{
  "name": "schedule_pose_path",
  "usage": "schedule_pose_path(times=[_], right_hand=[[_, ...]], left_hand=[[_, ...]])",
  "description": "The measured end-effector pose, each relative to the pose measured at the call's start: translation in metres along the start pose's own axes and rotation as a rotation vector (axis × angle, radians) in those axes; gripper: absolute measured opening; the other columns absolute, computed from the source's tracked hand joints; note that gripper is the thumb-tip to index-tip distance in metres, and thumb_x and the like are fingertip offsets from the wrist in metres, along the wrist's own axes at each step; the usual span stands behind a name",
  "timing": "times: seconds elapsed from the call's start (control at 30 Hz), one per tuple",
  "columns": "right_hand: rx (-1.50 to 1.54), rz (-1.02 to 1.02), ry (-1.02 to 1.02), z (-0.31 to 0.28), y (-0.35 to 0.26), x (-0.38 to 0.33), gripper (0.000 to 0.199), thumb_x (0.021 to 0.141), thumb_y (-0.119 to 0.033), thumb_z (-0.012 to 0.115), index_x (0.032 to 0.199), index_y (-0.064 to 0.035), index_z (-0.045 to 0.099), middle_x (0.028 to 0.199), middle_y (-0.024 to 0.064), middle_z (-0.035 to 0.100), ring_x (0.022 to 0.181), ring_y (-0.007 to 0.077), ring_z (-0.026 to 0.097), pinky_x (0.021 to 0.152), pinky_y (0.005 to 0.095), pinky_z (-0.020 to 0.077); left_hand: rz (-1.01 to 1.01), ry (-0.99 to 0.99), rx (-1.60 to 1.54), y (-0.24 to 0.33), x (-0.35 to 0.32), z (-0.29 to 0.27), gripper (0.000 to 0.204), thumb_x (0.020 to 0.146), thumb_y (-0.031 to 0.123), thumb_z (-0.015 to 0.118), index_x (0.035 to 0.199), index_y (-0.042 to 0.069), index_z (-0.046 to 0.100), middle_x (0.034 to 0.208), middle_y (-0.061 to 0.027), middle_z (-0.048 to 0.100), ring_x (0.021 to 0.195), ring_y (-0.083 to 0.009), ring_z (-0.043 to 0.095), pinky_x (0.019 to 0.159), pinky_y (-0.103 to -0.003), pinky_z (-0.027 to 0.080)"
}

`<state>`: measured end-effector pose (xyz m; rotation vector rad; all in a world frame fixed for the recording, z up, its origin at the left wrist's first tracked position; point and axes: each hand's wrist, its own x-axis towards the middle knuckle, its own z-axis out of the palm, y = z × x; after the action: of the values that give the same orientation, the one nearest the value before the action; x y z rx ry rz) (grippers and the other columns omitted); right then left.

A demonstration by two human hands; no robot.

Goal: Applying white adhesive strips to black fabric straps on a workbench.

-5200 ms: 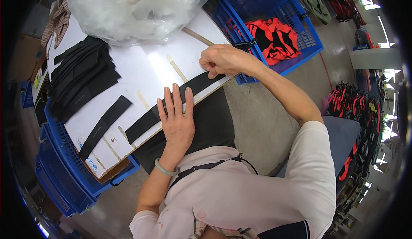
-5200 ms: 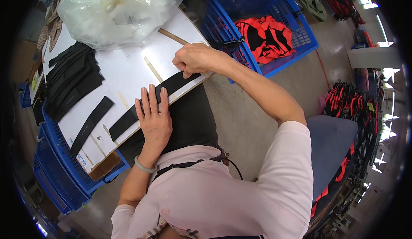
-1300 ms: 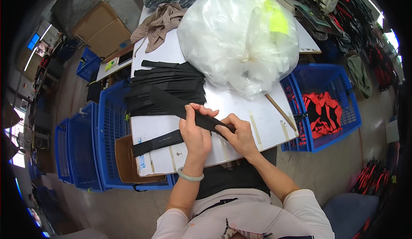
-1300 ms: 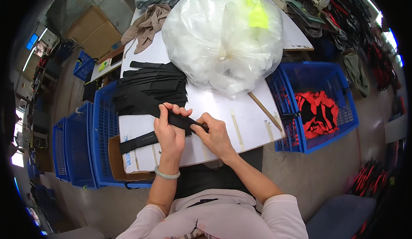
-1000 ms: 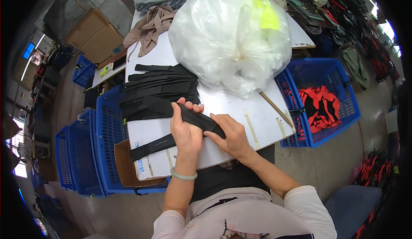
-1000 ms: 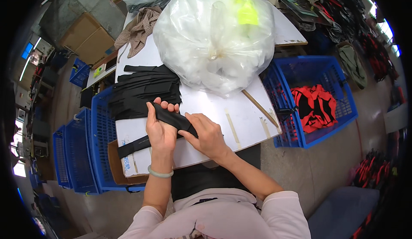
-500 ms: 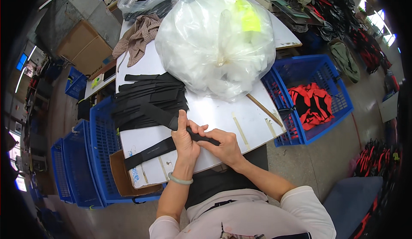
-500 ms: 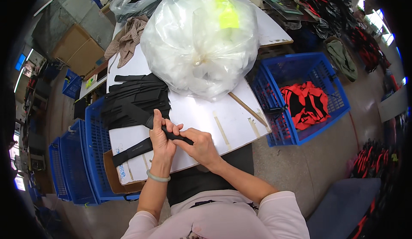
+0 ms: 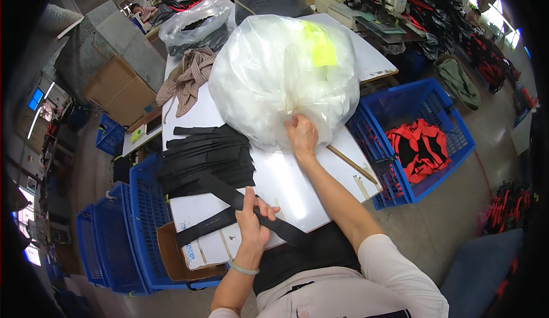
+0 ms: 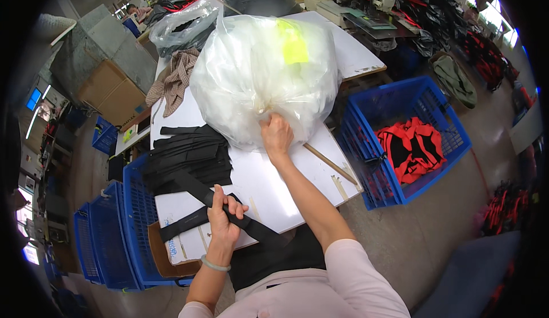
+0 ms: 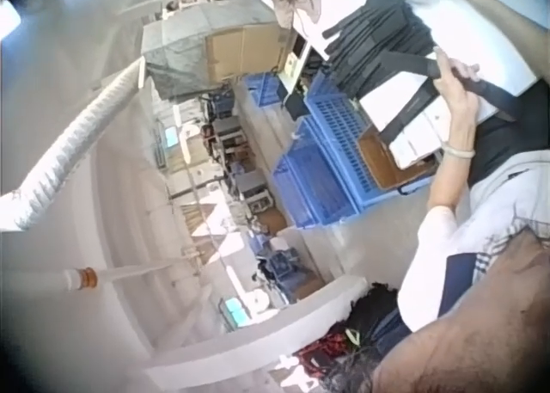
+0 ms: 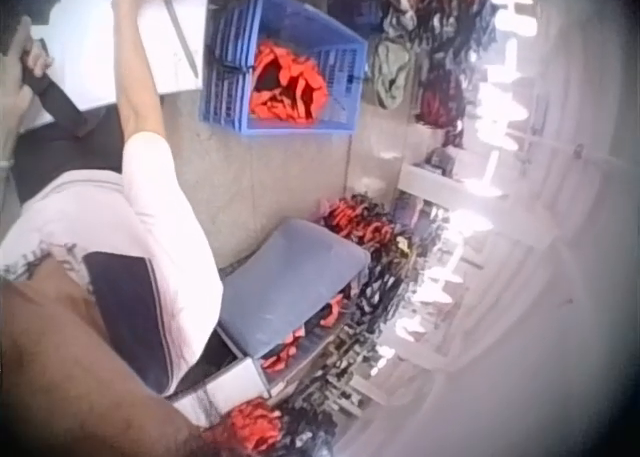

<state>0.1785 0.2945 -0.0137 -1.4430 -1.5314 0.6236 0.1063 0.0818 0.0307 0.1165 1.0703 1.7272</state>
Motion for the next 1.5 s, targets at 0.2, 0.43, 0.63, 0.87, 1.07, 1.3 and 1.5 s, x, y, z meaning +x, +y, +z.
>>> schedule_pose_path(times=[0.2,0.43,0.63,0.87,1.07,1.3,1.5], right_hand=[[0.091,0.117,-0.004,0.0,-0.009,-0.008,0.014,0.077,-0.017,0.07,0.082,-0.0044,0.067,0.087,0.0118,0.065,0.08,0.0327,0.063,0.069,0.0439,0.0471],[0.448,-0.044,0.039,-0.063,-0.01,-0.049,0.013,0.079,-0.011,0.071,0.085,-0.0021,0.063,0.083,0.0062,0.062,0.077,0.0178,0.06,0.069,0.0292,0.0464],[0.807,0.038,-0.289,-0.119,-0.02,-0.064,0.017,0.085,-0.006,0.066,0.098,0.0017,0.06,0.089,0.0067,0.067,0.079,0.0126,0.062,0.074,0.0253,0.0479],[0.893,0.214,-1.083,-0.143,-0.034,-0.071,0.016,0.087,-0.01,0.069,0.095,0.0028,0.067,0.078,0.0046,0.066,0.068,0.0089,0.06,0.059,0.0231,0.0468],[0.789,0.242,-1.092,-0.138,-0.031,-0.078,0.017,0.087,-0.013,0.07,0.094,0.0021,0.071,0.077,0.0017,0.066,0.066,0.0054,0.056,0.057,0.0201,0.0414],[0.721,0.066,-1.025,-0.138,-0.041,-0.095,0.024,0.084,-0.015,0.074,0.101,0.0004,0.068,0.08,0.0003,0.062,0.069,0.0065,0.056,0.061,0.0199,0.0433],[0.288,-0.353,-0.804,-0.138,-0.048,-0.105,0.026,0.076,-0.013,0.082,0.092,-0.0022,0.065,0.08,0.0002,0.062,0.067,0.0094,0.054,0.06,0.0234,0.0453]], left_hand=[[-0.005,0.015,0.003,-0.003,-0.004,-0.003,0.039,0.094,0.038,0.062,0.068,0.012,0.048,0.048,-0.0036,0.045,0.039,-0.0186,0.048,0.057,-0.038,0.054],[0.057,-0.065,-0.045,0.003,0.006,-0.013,0.026,0.093,0.023,0.065,0.077,0.008,0.051,0.054,-0.0038,0.049,0.041,-0.0165,0.048,0.056,-0.036,0.054],[0.044,-0.218,0.056,0.0,0.001,0.018,0.025,0.088,0.008,0.065,0.107,-0.007,0.058,0.067,-0.006,0.054,0.047,-0.0142,0.051,0.06,-0.035,0.057],[0.062,-0.467,0.114,0.014,-0.007,0.019,0.035,0.081,-0.001,0.062,0.114,-0.013,0.059,0.075,-0.0108,0.062,0.049,-0.0142,0.054,0.06,-0.031,0.054],[0.126,-0.491,0.157,0.011,-0.017,0.012,0.042,0.079,-0.002,0.067,0.118,-0.013,0.057,0.074,-0.0102,0.062,0.051,-0.0138,0.055,0.059,-0.03,0.054],[0.183,-0.33,0.139,0.009,-0.014,0.011,0.027,0.081,0.002,0.07,0.104,-0.011,0.062,0.068,-0.0074,0.06,0.049,-0.0117,0.053,0.056,-0.027,0.052],[0.234,-0.304,0.175,0.007,-0.015,0.011,0.016,0.083,0.004,0.07,0.094,-0.008,0.066,0.066,-0.0039,0.058,0.048,-0.0088,0.049,0.049,-0.022,0.041]])
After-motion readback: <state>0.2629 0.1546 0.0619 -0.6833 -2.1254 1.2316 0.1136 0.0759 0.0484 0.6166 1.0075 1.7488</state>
